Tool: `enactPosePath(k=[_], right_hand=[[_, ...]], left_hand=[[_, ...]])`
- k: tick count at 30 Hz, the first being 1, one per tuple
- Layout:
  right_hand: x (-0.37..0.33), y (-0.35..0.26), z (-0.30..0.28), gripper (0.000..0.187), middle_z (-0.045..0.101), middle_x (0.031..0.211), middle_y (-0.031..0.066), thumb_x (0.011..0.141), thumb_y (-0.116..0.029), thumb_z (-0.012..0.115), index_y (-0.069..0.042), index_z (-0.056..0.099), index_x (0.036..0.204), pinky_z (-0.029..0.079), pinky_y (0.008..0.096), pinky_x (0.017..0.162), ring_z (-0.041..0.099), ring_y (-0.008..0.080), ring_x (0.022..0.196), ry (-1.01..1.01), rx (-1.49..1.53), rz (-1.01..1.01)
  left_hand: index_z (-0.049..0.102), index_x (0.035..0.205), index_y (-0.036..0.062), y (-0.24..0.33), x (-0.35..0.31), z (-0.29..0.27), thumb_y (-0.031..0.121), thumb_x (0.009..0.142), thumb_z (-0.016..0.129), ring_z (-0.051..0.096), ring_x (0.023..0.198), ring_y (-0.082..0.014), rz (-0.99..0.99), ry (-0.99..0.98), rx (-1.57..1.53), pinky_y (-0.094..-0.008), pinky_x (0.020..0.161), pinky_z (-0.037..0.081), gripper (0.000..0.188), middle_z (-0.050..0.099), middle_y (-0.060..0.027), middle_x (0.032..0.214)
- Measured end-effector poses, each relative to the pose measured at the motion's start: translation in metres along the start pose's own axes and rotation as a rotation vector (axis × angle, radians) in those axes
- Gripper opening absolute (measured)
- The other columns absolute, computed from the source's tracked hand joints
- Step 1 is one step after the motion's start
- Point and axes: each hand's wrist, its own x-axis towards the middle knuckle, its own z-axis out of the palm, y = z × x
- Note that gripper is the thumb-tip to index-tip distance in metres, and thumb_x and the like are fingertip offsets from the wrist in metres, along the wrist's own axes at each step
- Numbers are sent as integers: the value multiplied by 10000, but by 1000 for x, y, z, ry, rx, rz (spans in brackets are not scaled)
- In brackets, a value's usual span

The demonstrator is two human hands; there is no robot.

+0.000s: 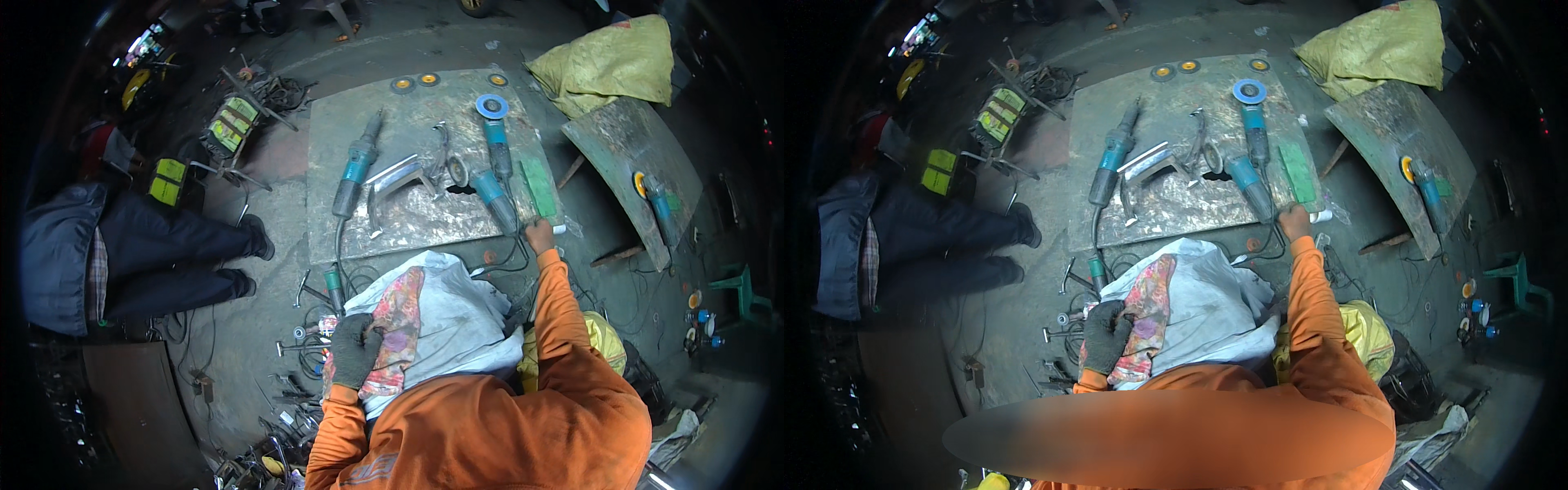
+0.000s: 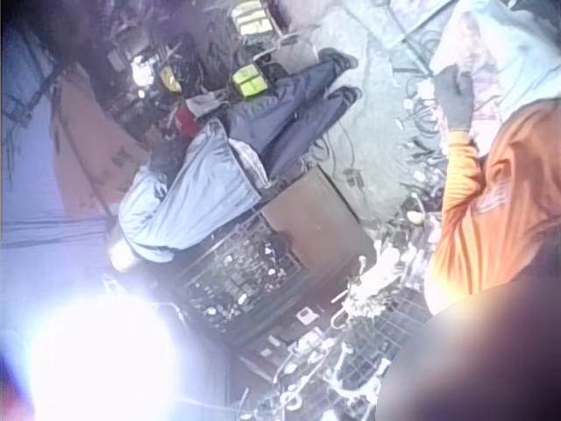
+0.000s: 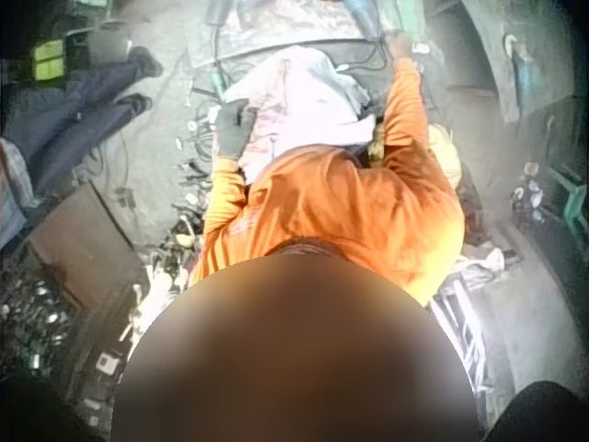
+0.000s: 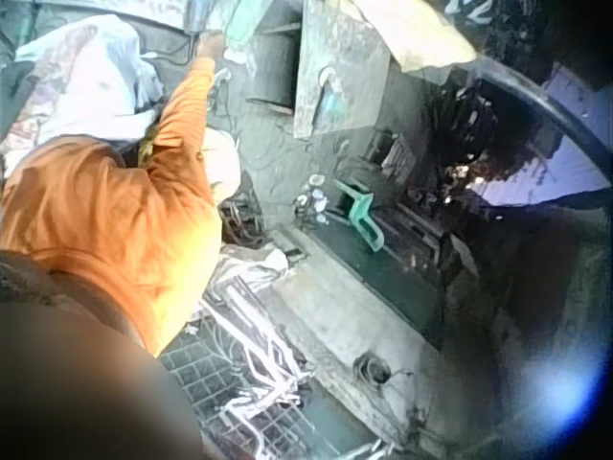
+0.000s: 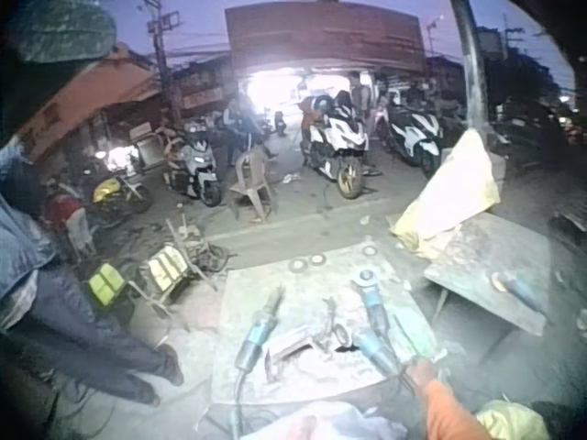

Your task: The person cleans a curved metal part with a cloth and then uses a handheld electric grinder to polish its surface. The person repeatedly repositions the part and the tool while working on the metal piece.

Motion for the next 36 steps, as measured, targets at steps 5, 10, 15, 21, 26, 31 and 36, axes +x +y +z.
enactPosePath(k=[5,10,15,21,26,31,36], right_hand=[[-10,-7,5,390,706,998,275,910,-357,673,16,688,1024,514,530,854,677,452,954,9,114,-60],[-21,-23,28,343,659,1048,266,944,-319,661,9,685,1042,494,517,892,641,446,999,287,-121,-272],[7,-6,34,269,645,913,181,984,-264,624,-5,669,1040,526,480,819,658,353,879,281,54,-158],[14,-17,-52,176,635,829,40,996,-194,635,-53,636,1102,522,341,579,635,154,679,-219,1359,313],[72,-16,-134,144,563,728,-10,949,-145,583,-61,691,994,353,280,454,460,105,545,-233,897,279],[164,3,-138,137,615,769,65,929,-87,571,-6,651,1006,389,301,467,524,141,573,219,912,131],[153,48,-86,254,677,869,125,918,-45,560,12,620,1157,512,319,529,679,216,689,46,919,297]], left_hand=[[691,1012,20,-4,3,6,171,831,736,647,951,-402,44,32,-1,-459,852,515,240,697,-192,1004],[690,1033,23,-9,0,8,178,831,742,647,971,-400,38,45,14,-467,878,509,260,699,-186,1016],[682,1067,18,-14,-9,7,195,843,753,648,1000,-399,-6,28,-27,-468,915,501,294,694,-198,1048],[680,1058,8,-14,-8,9,183,841,751,648,995,-394,-21,34,-66,-464,911,502,288,694,-201,1048],[688,1043,-2,-9,-3,7,166,846,749,655,969,-374,-5,39,-49,-448,894,503,266,697,-198,1014],[688,1079,-38,-7,1,3,135,891,729,665,950,-318,-71,-24,-101,-404,880,513,259,699,-200,1016],[699,1081,2,-5,1,6,174,861,735,654,990,-393,-140,-8,-118,-457,919,500,281,698,-207,1030]])
